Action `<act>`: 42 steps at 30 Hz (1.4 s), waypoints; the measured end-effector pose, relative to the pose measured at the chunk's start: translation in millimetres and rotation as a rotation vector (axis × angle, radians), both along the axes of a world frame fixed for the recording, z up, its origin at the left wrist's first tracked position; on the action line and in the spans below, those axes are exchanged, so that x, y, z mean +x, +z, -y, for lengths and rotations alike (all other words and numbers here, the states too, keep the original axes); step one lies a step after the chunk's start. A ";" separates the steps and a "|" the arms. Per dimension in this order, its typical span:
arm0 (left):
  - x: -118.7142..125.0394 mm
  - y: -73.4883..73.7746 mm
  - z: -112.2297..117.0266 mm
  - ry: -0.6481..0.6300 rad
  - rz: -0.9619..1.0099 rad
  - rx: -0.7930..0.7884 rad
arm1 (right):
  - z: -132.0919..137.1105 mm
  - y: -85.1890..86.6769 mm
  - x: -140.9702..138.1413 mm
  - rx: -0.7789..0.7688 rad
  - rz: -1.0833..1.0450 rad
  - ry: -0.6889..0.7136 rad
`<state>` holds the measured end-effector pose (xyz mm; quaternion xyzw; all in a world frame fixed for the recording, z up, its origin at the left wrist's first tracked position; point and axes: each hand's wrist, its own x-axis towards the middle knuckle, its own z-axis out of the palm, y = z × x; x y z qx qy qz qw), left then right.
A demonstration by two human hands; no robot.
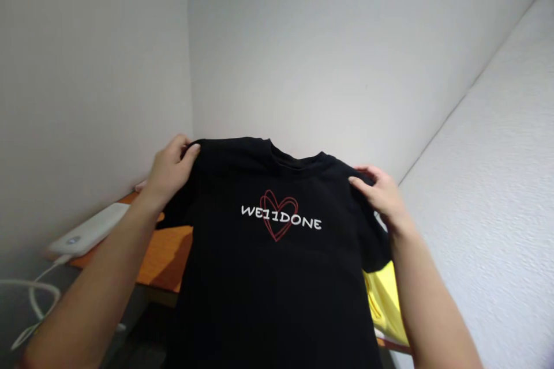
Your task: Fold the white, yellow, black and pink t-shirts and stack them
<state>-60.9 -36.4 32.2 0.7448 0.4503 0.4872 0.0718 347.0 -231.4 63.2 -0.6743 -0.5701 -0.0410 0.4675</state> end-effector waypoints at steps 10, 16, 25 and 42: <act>14.4 -164.5 -95.0 -0.064 -0.616 -0.248 | -36.0 -192.3 -64.7 -0.775 0.374 0.050; -2.0 -191.1 -137.6 0.057 -0.745 -0.383 | -8.3 -222.1 -92.0 -0.927 0.351 0.056; 62.4 -180.7 -90.0 -0.162 -0.818 -0.238 | 14.5 -216.3 -99.5 -0.940 0.247 0.065; 173.3 -145.5 173.1 -0.791 -0.669 -0.228 | -127.8 -159.4 61.6 -0.731 0.078 -0.133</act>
